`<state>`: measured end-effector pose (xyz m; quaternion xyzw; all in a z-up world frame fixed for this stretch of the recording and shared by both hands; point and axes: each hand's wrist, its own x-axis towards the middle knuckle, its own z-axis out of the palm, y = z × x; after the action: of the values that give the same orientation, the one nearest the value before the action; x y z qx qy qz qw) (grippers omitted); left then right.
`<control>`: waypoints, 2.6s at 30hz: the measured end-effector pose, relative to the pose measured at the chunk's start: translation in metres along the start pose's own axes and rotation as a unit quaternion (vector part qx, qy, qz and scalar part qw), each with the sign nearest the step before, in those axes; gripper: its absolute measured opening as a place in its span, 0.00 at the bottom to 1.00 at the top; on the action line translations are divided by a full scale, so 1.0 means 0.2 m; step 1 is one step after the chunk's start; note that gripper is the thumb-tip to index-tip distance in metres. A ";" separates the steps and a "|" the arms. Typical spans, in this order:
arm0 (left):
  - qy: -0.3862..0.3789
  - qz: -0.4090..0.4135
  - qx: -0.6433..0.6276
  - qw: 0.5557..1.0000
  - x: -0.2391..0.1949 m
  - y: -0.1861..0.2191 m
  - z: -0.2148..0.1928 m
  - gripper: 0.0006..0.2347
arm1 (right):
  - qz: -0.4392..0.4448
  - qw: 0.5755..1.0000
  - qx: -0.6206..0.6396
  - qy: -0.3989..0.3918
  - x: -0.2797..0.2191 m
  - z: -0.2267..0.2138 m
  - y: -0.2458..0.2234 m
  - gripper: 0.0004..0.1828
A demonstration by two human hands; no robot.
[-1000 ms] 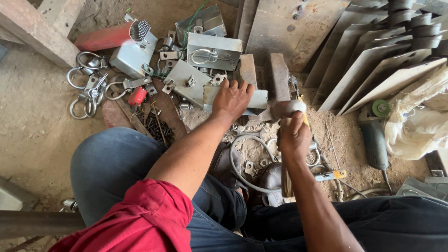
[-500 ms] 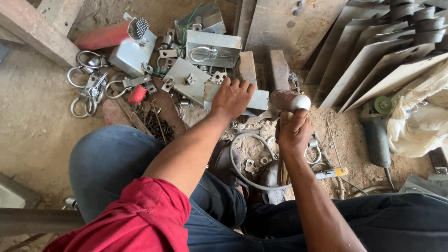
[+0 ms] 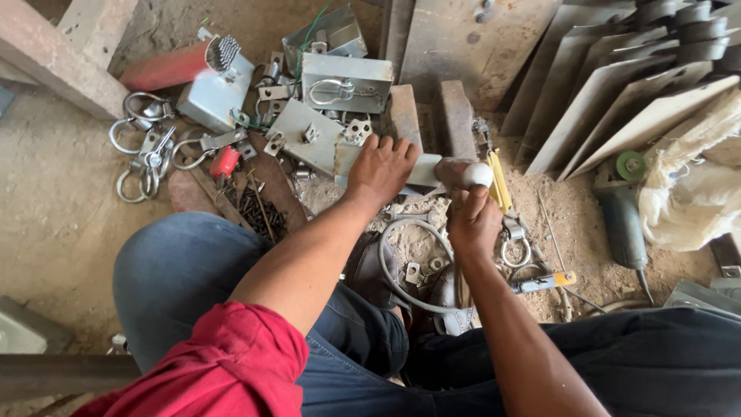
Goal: The person uses a hammer to strike the edges and sides of a small metal box-like component while sitting on the ground, periodically turning the component over to work on different sides.
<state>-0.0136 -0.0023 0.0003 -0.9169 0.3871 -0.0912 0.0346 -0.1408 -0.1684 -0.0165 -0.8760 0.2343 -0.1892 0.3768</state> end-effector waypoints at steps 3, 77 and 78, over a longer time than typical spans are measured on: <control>-0.002 -0.010 0.000 1.000 -0.02 0.02 -0.01 0.10 | -0.039 0.999 -0.012 0.025 -0.02 -0.01 0.01 0.49; -0.109 -0.012 0.053 0.993 -0.14 0.06 -0.15 0.16 | -0.070 0.997 -0.032 0.001 0.05 0.05 0.01 0.40; -0.099 -0.020 0.047 0.994 -0.14 0.07 -0.12 0.16 | -0.041 0.999 -0.020 -0.014 0.05 0.03 0.01 0.40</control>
<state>-0.0471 0.0081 0.0181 -0.9264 0.3582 -0.0193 0.1141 -0.1290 -0.1714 -0.0203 -0.8947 0.1968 -0.1872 0.3545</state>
